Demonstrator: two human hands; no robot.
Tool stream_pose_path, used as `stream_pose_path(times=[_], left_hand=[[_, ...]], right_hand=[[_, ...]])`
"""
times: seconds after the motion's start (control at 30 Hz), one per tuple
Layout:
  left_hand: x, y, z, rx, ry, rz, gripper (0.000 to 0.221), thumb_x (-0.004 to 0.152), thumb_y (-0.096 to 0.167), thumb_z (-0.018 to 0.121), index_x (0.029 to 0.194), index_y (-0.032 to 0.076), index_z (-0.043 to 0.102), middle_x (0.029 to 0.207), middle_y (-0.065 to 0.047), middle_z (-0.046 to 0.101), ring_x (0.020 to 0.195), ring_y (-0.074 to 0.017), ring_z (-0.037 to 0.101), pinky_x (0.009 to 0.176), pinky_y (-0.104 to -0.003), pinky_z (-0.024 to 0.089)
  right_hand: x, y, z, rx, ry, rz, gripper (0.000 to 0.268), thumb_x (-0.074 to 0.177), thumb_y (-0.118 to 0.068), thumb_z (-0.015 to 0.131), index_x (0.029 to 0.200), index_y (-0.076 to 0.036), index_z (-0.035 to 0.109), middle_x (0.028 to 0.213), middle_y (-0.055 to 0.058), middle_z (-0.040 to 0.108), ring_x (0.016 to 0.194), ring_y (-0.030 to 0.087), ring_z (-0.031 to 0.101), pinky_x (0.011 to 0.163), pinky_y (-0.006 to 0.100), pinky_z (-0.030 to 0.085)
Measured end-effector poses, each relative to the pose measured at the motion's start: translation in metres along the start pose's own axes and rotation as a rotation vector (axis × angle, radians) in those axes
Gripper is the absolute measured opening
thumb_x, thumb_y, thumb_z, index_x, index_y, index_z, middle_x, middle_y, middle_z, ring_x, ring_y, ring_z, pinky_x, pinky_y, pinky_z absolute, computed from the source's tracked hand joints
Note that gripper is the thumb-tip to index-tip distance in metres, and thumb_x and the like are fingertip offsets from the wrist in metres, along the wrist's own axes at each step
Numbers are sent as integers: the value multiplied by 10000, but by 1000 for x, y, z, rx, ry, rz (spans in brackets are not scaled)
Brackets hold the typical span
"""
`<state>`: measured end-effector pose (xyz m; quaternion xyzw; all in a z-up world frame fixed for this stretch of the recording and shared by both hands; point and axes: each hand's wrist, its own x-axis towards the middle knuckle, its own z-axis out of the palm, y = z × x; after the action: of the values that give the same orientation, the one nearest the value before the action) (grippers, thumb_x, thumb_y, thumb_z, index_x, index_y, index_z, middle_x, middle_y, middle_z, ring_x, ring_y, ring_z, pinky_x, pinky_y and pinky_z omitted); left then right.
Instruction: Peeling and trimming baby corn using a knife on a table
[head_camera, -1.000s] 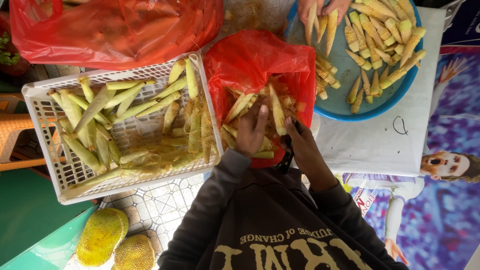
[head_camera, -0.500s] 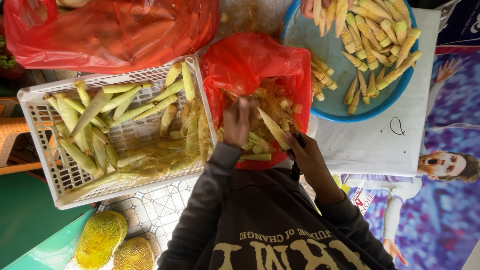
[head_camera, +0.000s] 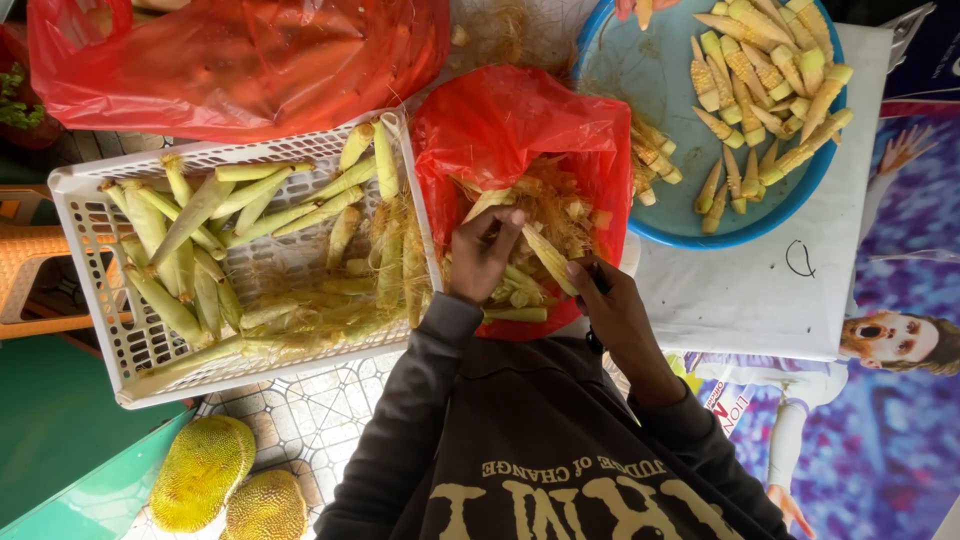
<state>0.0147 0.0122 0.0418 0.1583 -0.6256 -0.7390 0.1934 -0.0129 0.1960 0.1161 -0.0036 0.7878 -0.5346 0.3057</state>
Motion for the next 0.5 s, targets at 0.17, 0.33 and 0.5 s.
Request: stream_pose_path(times=[0.17, 0.33, 0.5], left_hand=[[4, -18, 1, -38, 78, 28, 264, 1026, 172, 702, 808, 36, 766, 522, -146, 643, 494, -136, 639, 466, -251, 499], [7, -22, 6, -148, 151, 9, 303, 1057, 163, 648, 823, -6, 742, 484, -130, 591, 433, -155, 591, 470, -252, 487], [-3, 25, 21, 36, 112, -37, 522, 1123, 348, 478, 725, 45, 629, 549, -108, 547, 587, -140, 550, 536, -299, 434]], right_hand=[[1, 4, 4, -88, 30, -16, 361, 1031, -352, 664, 1063, 0, 735, 677, 108, 606, 633, 154, 539, 599, 318, 401], [-2, -1, 3, -130, 46, -15, 352, 1029, -357, 652, 1068, -20, 745, 705, 121, 657, 648, 150, 539, 616, 325, 418], [-4, -10, 4, -62, 93, 13, 371, 1057, -376, 610, 1152, -27, 693, 764, 97, 649, 660, 131, 521, 638, 317, 416]])
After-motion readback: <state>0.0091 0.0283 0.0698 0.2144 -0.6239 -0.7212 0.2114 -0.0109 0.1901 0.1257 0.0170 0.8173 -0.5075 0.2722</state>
